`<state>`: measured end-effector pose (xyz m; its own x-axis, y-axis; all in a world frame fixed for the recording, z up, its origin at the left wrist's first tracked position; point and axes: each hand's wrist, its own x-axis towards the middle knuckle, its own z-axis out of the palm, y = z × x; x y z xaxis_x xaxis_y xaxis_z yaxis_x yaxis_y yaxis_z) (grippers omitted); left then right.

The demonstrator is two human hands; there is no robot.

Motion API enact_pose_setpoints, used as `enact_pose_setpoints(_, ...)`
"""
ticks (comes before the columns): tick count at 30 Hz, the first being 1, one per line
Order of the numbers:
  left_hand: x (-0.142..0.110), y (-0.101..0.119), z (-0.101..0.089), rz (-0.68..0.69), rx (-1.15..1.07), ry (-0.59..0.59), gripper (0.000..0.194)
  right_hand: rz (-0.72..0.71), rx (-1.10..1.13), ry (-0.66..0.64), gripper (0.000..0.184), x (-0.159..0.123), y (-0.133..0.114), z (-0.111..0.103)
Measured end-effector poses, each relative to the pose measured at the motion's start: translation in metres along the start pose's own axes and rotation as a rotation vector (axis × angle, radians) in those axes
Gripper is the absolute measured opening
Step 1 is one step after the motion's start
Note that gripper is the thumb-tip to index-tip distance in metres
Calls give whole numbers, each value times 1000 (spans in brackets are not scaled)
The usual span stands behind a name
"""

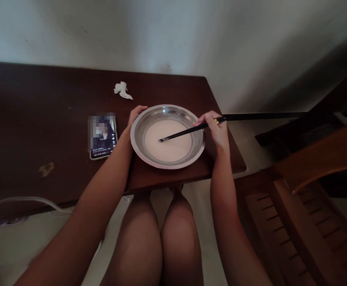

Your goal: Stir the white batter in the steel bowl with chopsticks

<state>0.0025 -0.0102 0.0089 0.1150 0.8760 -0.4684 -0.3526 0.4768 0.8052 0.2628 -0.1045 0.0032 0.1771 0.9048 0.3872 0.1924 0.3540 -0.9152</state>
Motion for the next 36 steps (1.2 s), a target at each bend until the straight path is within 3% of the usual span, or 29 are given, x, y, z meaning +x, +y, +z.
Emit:
enact_pose_setpoints(2,0,1,0,-1,-8,-7,29,-15,7,21,48,1,0,0)
enact_pose_setpoints(6,2,1,-1,5,10,-8,28,-22,-12,184,54,2,2,-2)
enact_pose_setpoints(12,4,0,-1,15,4,1,33,-21,-25,-5,49,0,-1,0)
enact_pose_setpoints(18,2,1,-1,-4,5,5,31,-42,-4,176,51,2,2,-2)
enact_pose_setpoints(23,2,2,-1,1,17,21,29,-25,-11,-10,47,-1,-4,1)
enact_pose_setpoints(28,-5,4,2,-13,24,8,34,-43,29,158,49,2,1,-2)
enact_pose_setpoints(34,-7,4,2,-21,-18,-22,47,-32,26,-14,45,-1,-2,0)
enact_pose_setpoints(36,-3,3,0,15,-2,-55,47,-61,20,29,45,0,-2,0)
